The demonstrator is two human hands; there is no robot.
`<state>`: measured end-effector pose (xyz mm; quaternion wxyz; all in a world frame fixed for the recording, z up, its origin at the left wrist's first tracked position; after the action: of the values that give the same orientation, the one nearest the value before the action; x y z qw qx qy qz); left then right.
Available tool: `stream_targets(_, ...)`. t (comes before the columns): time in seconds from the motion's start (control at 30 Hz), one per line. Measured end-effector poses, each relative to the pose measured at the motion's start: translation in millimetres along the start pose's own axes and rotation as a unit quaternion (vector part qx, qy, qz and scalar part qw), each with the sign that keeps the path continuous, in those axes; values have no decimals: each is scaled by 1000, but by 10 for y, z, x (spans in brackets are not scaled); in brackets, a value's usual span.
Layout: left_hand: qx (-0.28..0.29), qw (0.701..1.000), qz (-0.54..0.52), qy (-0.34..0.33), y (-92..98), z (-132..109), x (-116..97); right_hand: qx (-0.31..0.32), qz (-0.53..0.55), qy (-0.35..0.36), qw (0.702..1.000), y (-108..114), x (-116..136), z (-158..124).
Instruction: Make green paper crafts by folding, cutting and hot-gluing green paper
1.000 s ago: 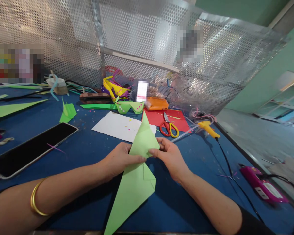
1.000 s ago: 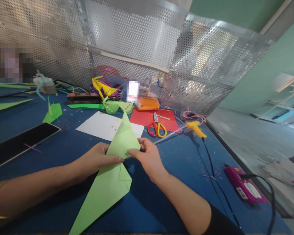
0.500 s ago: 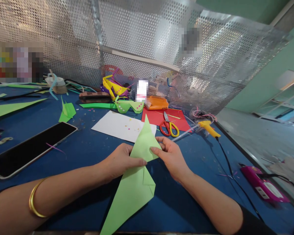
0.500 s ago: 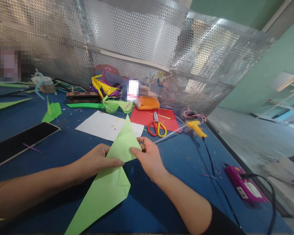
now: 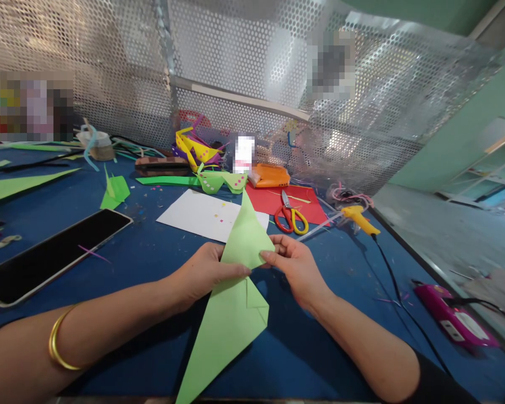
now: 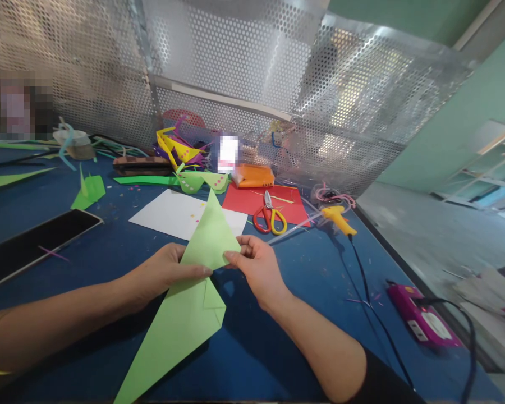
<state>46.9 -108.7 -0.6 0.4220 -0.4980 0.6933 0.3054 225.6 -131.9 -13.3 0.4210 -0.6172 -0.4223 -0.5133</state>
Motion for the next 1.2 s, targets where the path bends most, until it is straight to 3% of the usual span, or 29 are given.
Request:
stream_targets(0.63,-8,1000,27,-8,4,-5,-11,20,-18,5,1000,10,2,-16)
stream_targets(0.83,-18,999,-45,-12,-4,-15,-38,27,-15,-5,1000,6,-12,-2)
stream_targets(1.03,-69,995,-71,-12,13,-3,-49,123,-131,-26,983,-13,-11,-99)
stream_targets(1.2,-75,995,-41,-43,8,15,-32,128,-157,13,979,-11,-37,-120)
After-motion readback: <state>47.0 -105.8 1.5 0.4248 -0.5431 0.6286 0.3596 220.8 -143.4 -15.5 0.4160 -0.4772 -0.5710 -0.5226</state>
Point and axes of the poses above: each hand's wrist, its own z-axis towards the middle knuckle, its own y-axis out of the back of the hand, x = y × z, the point moved 1 cm from there along z, towards the middle knuckle, and after that the axes turned 13 degrees about -x, right-handed, at the moved point
